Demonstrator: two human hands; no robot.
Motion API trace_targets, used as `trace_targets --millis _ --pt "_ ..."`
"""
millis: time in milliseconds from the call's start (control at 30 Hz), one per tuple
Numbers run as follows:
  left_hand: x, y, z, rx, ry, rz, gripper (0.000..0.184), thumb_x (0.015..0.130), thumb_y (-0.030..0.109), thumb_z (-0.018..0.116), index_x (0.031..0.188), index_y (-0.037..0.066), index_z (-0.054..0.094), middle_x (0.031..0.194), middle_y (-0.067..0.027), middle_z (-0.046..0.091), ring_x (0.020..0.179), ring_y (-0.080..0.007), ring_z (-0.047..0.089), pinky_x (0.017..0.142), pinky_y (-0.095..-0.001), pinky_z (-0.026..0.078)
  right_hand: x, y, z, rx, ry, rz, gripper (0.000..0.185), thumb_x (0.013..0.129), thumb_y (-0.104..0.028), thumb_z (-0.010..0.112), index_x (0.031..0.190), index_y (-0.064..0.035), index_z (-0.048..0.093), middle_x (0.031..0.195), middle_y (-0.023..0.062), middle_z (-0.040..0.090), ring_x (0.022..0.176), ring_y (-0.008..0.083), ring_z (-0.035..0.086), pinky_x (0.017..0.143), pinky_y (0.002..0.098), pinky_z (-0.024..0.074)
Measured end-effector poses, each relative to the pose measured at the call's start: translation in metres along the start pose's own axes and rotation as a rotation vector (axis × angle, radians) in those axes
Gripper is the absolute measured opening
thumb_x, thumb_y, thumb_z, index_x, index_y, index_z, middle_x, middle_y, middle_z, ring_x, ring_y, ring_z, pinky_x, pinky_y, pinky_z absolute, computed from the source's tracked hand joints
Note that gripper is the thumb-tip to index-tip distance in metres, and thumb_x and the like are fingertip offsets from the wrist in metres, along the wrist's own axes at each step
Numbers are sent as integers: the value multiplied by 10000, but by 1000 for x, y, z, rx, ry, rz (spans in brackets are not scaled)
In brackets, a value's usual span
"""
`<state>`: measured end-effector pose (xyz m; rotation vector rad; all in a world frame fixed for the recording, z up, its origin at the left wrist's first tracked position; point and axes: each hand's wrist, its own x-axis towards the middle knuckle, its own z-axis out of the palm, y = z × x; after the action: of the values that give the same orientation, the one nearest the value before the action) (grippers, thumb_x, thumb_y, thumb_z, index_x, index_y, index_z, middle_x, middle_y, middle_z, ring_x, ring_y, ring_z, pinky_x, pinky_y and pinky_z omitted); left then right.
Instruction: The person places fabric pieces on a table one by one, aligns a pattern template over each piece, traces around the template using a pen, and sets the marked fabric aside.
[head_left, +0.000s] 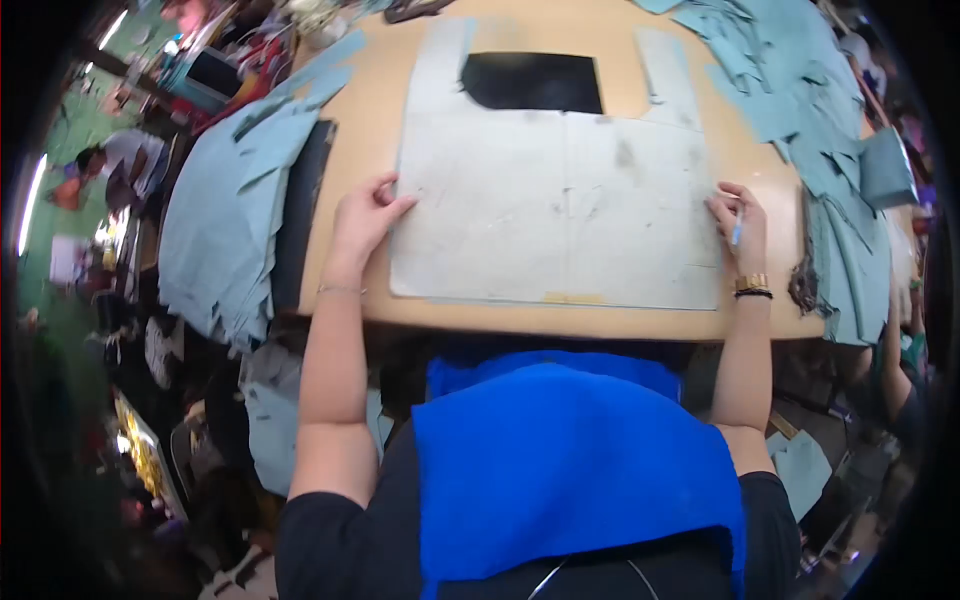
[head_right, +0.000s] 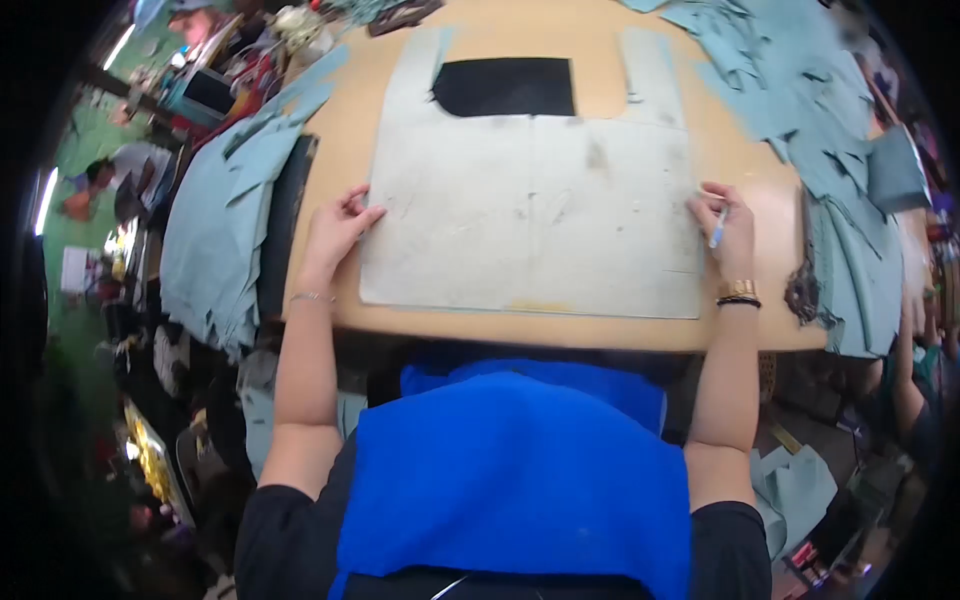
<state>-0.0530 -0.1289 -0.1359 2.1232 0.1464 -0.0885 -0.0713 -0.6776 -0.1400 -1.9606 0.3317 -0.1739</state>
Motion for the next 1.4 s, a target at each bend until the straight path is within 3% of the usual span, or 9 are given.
trace_targets --millis 100,200,367,467,633,1167,1200,1333,1400 --pt "2 19 0 317 69 6 576 772 187 800 1260 -20 572 813 -17 567 729 -106 555 672 -248 475 1 -8 4 25 52 14 351 871 -244 714 1115 -16 607 789 11 642 642 46 551 524 186 432" --pt "10 71 20 557 166 215 549 776 212 782 1253 24 586 953 -94 610 887 -211 605 800 -324 495 -2 -13 5 155 95 54 393 925 -366 628 1129 -31 610 772 6 627 624 42 534 507 178 437" --pt "61 116 83 535 -134 561 561 767 262 775 1265 79 591 1180 -144 588 1110 -321 561 957 -393 457 -3 -11 0 395 174 118 589 979 -556 400 1213 -56 605 769 -2 579 556 48 515 484 193 498" --pt "88 129 110 573 -242 600 559 761 287 778 1261 106 604 1212 -126 580 1139 -319 546 977 -393 448 -5 -9 -3 430 185 140 568 983 -538 408 1217 -63 613 766 -13 558 547 47 509 488 198 509" --pt "94 152 116 730 -333 515 529 742 316 790 1220 144 643 1203 -98 589 1153 -291 536 985 -383 443 -9 -17 -1 411 202 118 253 888 -230 692 1080 -71 649 785 -37 606 568 23 526 515 164 453" --pt "93 148 121 788 -295 583 498 721 280 801 1169 124 650 1126 -82 613 1098 -276 579 929 -390 472 -3 -9 2 425 193 66 246 900 -201 667 1094 -51 648 833 -11 631 631 39 543 547 196 465" --pt "91 150 122 835 -301 538 506 733 344 784 1189 180 638 1150 -49 606 1120 -252 569 943 -424 451 -6 -9 0 455 200 48 245 903 -208 665 1090 -50 650 833 -8 633 624 40 541 543 197 463" --pt "67 152 129 836 -156 632 429 793 211 731 1199 135 616 1171 -124 584 1129 -306 558 945 -427 461 -9 -19 0 496 214 93 251 904 -213 667 1088 -44 638 855 15 645 620 58 545 548 209 466" --pt "54 149 135 849 -209 507 353 848 155 647 1196 118 601 1193 -142 567 1134 -328 548 946 -430 463 -5 -18 6 506 206 86 248 915 -214 652 1101 -50 632 852 6 650 623 59 549 533 200 445"
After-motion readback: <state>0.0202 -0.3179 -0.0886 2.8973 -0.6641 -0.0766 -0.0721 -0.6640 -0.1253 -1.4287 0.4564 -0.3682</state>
